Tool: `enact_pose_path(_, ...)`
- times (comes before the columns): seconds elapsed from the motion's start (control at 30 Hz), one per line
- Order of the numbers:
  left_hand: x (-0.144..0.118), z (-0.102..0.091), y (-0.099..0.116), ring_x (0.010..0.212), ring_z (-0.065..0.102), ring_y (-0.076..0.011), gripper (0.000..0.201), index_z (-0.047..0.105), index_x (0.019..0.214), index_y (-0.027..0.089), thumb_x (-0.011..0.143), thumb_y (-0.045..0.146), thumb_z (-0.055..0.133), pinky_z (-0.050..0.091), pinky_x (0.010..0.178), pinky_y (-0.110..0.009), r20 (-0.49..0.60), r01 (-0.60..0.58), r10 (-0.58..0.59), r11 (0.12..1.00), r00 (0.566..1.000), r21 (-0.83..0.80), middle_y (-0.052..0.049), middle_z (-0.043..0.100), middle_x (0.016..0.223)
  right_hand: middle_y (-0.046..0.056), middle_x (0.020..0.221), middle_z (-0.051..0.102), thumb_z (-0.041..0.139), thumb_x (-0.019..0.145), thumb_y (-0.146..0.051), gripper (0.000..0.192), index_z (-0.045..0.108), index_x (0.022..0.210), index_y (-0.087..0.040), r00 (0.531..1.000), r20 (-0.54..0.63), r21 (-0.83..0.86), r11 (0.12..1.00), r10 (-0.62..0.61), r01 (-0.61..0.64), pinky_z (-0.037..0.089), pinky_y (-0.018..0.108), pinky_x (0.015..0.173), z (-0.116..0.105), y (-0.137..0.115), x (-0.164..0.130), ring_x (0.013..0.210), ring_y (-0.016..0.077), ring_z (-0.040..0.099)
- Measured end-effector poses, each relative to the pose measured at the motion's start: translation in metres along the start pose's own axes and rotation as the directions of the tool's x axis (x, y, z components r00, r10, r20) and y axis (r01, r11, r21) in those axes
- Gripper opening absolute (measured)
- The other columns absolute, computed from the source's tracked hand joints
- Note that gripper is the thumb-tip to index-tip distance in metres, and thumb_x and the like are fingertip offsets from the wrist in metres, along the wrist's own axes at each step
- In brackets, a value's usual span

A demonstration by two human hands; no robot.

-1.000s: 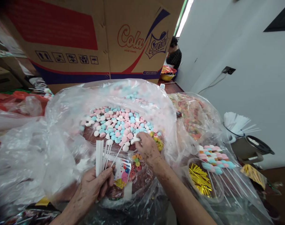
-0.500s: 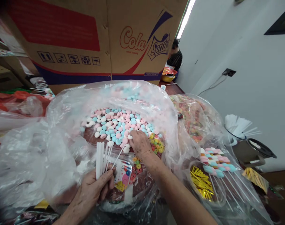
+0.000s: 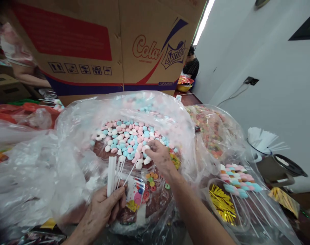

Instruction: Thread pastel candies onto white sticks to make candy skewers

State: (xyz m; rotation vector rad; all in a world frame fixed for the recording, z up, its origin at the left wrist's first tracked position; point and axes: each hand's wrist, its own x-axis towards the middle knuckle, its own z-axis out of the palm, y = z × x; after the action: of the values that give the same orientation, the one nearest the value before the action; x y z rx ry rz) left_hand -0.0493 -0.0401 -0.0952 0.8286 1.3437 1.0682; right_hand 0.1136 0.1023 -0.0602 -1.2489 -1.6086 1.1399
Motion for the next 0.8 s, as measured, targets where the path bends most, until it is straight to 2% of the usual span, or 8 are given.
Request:
enact_pose_path(0.07, 0.001, 0.001, 0.000, 0.028, 0.033, -0.0071, 0.042, 0.057, 0.066, 0.020, 0.074, 0.061, 0.064, 0.020, 0.032, -0.020, -0.016, 0.005, -0.005, 1.000, 1.000, -0.019, 0.005, 0.053, 0.042, -0.002, 0.069, 0.065, 0.071, 0.069, -0.033, 0.024, 0.061, 0.086, -0.020, 0.986, 0.072, 0.291, 0.942, 0.153, -0.168, 0.043, 0.024, 0.053, -0.003, -0.007, -0.006, 0.056, 0.0135, 0.058)
enact_pose_path(0.17, -0.001, 0.003, 0.005, 0.029, 0.033, -0.0082, 0.042, 0.056, 0.064, 0.021, 0.073, 0.061, 0.063, 0.020, 0.033, -0.021, -0.024, 0.017, -0.017, 1.000, 1.000, 0.008, 0.007, 0.048, 0.037, 0.001, 0.072, 0.068, 0.077, 0.062, -0.028, 0.025, 0.065, 0.080, -0.017, 0.961, 0.163, 0.434, 0.859, 0.223, -0.273, 0.046, 0.024, 0.055, -0.005, -0.017, -0.014, 0.058, 0.0117, 0.058)
enact_pose_path(0.27, -0.003, 0.005, 0.012, 0.028, 0.031, -0.0089, 0.044, 0.054, 0.059, 0.022, 0.073, 0.063, 0.062, 0.020, 0.033, -0.022, -0.023, 0.024, -0.024, 0.999, 0.999, 0.035, 0.007, 0.041, 0.031, 0.002, 0.074, 0.070, 0.079, 0.061, -0.027, 0.021, 0.069, 0.076, -0.016, 0.955, 0.201, 0.456, 0.842, 0.217, -0.287, 0.047, 0.024, 0.058, -0.005, -0.022, -0.017, 0.060, 0.0105, 0.058)
enact_pose_path(0.4, -0.004, 0.005, 0.016, 0.028, 0.032, -0.0093, 0.044, 0.053, 0.058, 0.023, 0.071, 0.064, 0.061, 0.021, 0.033, -0.022, -0.022, 0.023, -0.023, 0.999, 1.000, 0.036, 0.007, 0.041, 0.031, 0.001, 0.069, 0.068, 0.079, 0.060, -0.026, 0.018, 0.073, 0.073, -0.015, 0.952, 0.189, 0.438, 0.847, 0.240, -0.301, 0.047, 0.023, 0.057, -0.003, -0.023, -0.016, 0.058, 0.0103, 0.057)
enact_pose_path(0.67, -0.001, 0.005, 0.010, 0.029, 0.035, -0.0096, 0.035, 0.056, 0.067, 0.021, 0.073, 0.056, 0.057, 0.022, 0.033, -0.021, -0.047, 0.002, 0.002, 0.995, 0.999, 0.097, 0.007, 0.045, 0.035, 0.002, 0.067, 0.070, 0.076, 0.062, -0.025, 0.020, 0.079, 0.079, -0.016, 0.957, 0.182, 0.418, 0.863, 0.226, -0.283, 0.046, 0.024, 0.057, 0.000, -0.022, -0.017, 0.060, 0.0118, 0.059)
enact_pose_path(0.8, 0.000, 0.005, 0.008, 0.029, 0.034, -0.0099, 0.034, 0.056, 0.067, 0.021, 0.077, 0.054, 0.056, 0.023, 0.034, -0.021, -0.037, -0.008, 0.012, 0.993, 0.999, 0.116, 0.008, 0.042, 0.033, 0.001, 0.070, 0.072, 0.076, 0.063, -0.026, 0.023, 0.080, 0.083, -0.016, 0.964, 0.174, 0.384, 0.888, 0.200, -0.254, 0.047, 0.025, 0.060, 0.000, -0.020, -0.017, 0.062, 0.0118, 0.060)
